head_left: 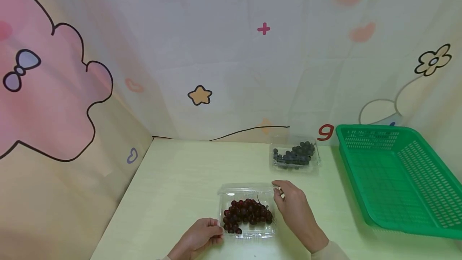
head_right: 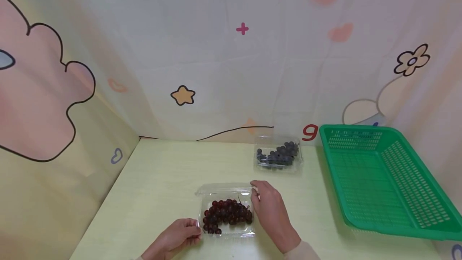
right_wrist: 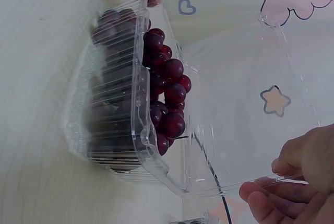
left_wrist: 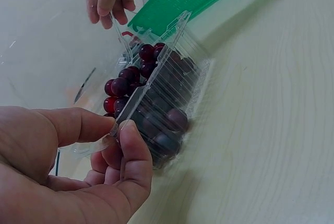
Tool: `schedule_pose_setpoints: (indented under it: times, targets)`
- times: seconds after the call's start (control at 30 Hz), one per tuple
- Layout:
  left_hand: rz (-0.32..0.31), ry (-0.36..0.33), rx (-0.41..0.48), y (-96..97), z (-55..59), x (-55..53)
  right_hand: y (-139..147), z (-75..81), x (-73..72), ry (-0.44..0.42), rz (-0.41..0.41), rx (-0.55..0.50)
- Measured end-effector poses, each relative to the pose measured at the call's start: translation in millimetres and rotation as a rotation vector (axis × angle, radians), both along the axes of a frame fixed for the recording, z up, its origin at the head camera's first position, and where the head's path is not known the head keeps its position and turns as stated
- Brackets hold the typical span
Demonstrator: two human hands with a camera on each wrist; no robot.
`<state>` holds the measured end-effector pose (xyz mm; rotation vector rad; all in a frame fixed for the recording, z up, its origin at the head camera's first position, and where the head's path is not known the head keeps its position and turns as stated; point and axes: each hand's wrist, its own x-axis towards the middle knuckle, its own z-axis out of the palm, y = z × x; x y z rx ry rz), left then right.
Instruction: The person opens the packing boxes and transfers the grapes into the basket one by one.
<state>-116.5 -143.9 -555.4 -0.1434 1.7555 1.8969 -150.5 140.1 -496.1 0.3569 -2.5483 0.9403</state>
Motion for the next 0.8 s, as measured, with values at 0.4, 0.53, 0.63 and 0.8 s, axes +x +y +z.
schedule_pose_setpoints:
  times: [0.4,0.53,0.63,0.8]
  targets:
    - [0.008,-0.022,-0.014,0.5,-0.7,1.0,-1,-3.9,-12.9,-0.068,-0.010,-0.107]
    - [0.010,-0.023,-0.017,0.3,1.0,1.4,-1,-6.3,-17.7,-0.074,-0.010,-0.126]
    - [0.012,-0.024,-0.020,0.4,2.0,1.2,-1,-8.1,-21.2,-0.100,-0.013,-0.144]
    - [0.016,-0.018,-0.029,1.3,3.5,1.2,0,-11.2,-25.8,-0.158,-0.019,-0.161]
